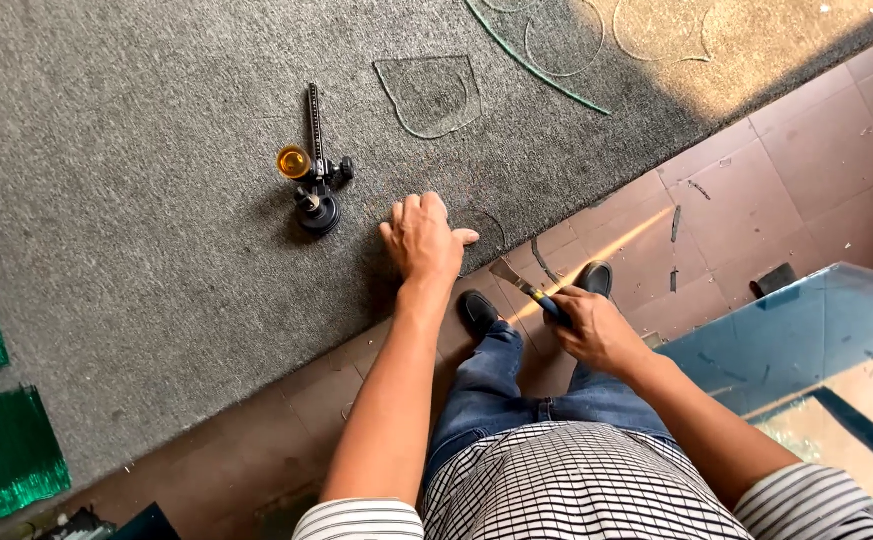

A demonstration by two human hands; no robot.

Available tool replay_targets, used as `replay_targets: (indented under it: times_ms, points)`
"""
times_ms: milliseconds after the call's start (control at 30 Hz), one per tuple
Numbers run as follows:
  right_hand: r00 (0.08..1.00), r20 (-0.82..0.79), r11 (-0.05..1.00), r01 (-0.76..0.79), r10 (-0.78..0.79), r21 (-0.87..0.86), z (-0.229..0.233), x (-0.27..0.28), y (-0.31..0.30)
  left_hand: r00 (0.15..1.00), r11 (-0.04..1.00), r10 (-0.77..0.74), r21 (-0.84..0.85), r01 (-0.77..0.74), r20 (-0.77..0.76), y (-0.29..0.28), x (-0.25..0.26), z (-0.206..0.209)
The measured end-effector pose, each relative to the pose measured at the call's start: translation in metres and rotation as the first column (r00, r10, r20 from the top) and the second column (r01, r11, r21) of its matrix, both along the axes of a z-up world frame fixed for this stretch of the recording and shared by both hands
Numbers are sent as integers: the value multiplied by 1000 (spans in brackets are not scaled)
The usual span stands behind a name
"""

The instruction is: Scoring and snapping glass sheets into smaller pieces using a handheld glass cutter

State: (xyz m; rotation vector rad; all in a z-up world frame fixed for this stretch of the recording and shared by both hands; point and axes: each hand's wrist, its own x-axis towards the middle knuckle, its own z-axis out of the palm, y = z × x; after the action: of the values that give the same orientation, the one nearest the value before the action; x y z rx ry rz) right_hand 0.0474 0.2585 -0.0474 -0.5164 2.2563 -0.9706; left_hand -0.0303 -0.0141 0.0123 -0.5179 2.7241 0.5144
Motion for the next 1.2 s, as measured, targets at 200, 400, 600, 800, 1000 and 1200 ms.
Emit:
replay_targets:
  times_ms: [200, 400, 600, 800, 1000, 1200]
  points:
    - [999, -47, 999, 4, -6, -36, -9, -3, 5, 999, 997, 16, 83, -12, -49, -7, -2, -18]
    - [999, -41, 1000, 12, -13, -26, -14, -1, 14, 999, 994, 26, 103, -24, -19, -4, -6, -11]
    - [999, -41, 1000, 19, -20, -25, 2, -9, 5, 1000, 994, 20, 112, -20, 1, -7, -8, -18]
    - [999, -30, 999, 26, -27, -25, -4, -6, 8, 1000, 993, 19, 118, -20, 11, -7, -9, -17]
    - [999, -29, 999, 39, -39, -16, -7, -4, 7, 1000, 992, 21, 127, -22, 4, -8, -10, -17]
    - [999, -13, 998, 49, -49, -29, 0, -7, 3, 1000, 989, 26, 147, -26, 0, -9, -9, -16]
